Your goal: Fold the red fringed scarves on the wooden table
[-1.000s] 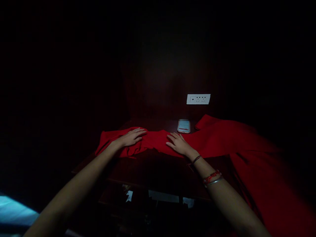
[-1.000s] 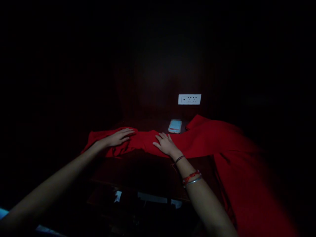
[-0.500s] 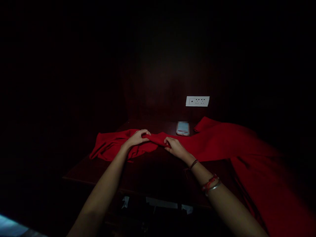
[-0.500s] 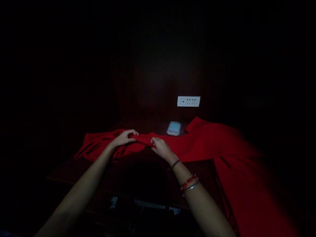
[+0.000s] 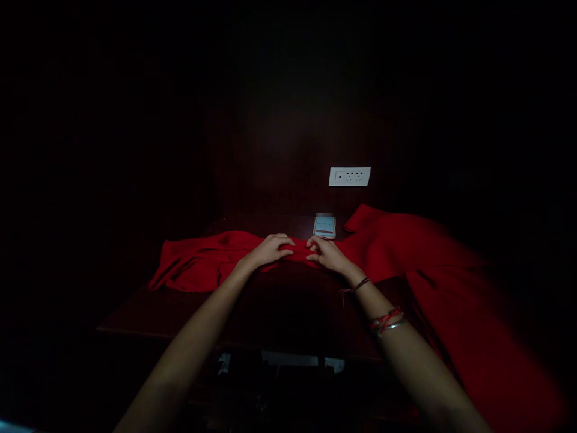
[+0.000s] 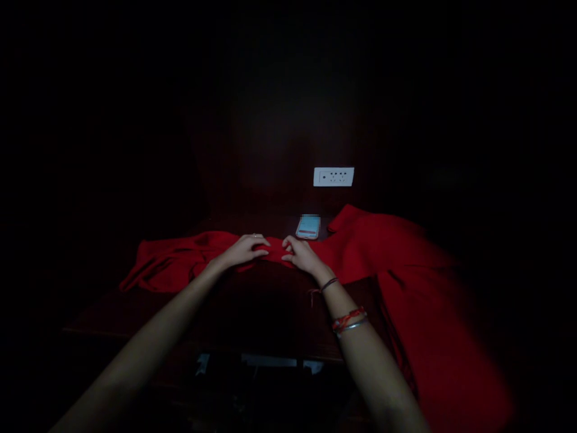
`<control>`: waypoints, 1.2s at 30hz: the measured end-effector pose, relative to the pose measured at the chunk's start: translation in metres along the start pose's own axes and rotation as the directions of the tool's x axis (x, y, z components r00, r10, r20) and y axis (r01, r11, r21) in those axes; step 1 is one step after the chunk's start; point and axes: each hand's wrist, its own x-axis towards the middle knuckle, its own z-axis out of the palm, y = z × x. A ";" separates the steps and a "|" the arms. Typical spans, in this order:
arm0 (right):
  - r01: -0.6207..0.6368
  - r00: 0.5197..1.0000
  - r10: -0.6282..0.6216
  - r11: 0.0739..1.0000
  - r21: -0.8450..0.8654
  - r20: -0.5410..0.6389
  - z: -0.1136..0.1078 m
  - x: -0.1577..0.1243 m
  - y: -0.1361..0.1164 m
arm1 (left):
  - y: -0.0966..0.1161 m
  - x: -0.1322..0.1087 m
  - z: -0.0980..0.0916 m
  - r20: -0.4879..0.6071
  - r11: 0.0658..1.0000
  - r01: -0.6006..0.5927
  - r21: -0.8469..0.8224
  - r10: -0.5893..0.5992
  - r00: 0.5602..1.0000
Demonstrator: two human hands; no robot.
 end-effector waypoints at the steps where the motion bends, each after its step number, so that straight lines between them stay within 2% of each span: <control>1: -0.005 1.000 0.006 0.999 -0.031 0.010 -0.004 -0.004 0.000 | -0.001 0.005 0.000 -0.004 1.000 0.002 -0.017 -0.002 1.000; 5: -0.072 0.997 0.071 0.982 -0.175 -0.012 -0.018 -0.020 0.003 | -0.010 0.013 0.000 -0.055 0.997 0.033 -0.067 -0.037 0.998; 9: -0.121 0.992 0.113 0.973 -0.199 -0.049 -0.024 -0.025 0.005 | -0.016 0.008 0.008 -0.063 0.998 0.049 -0.041 -0.051 0.997; 14: -0.097 0.995 0.093 0.961 -0.258 -0.028 -0.027 -0.025 0.005 | -0.007 0.000 0.015 -0.048 0.999 -0.011 0.042 0.013 0.999; 18: -0.061 0.997 0.076 0.942 -0.331 0.033 -0.031 -0.026 0.006 | 0.004 0.001 0.013 -0.043 0.995 -0.096 0.014 0.096 0.994; 23: -0.010 0.996 0.047 0.913 -0.409 0.082 -0.035 -0.028 0.003 | 0.009 0.001 0.011 0.003 0.996 -0.091 0.022 0.091 0.996; 26: 0.031 0.993 0.018 0.914 -0.405 0.117 -0.032 -0.027 -0.002 | 0.009 0.000 0.011 0.045 0.993 -0.101 0.064 0.099 0.994; 29: 0.058 0.995 -0.023 0.916 -0.396 0.093 -0.021 -0.026 -0.009 | 0.010 -0.001 0.012 0.099 0.985 -0.132 0.109 0.122 0.988; 32: 0.090 0.995 -0.060 0.890 -0.446 0.082 -0.009 -0.024 -0.015 | 0.011 -0.001 0.014 0.107 0.980 -0.144 0.138 0.130 0.986; 36: 0.066 0.996 -0.023 0.861 -0.504 0.091 -0.001 -0.022 -0.018 | 0.011 -0.001 0.014 0.107 0.976 -0.139 0.168 0.122 0.987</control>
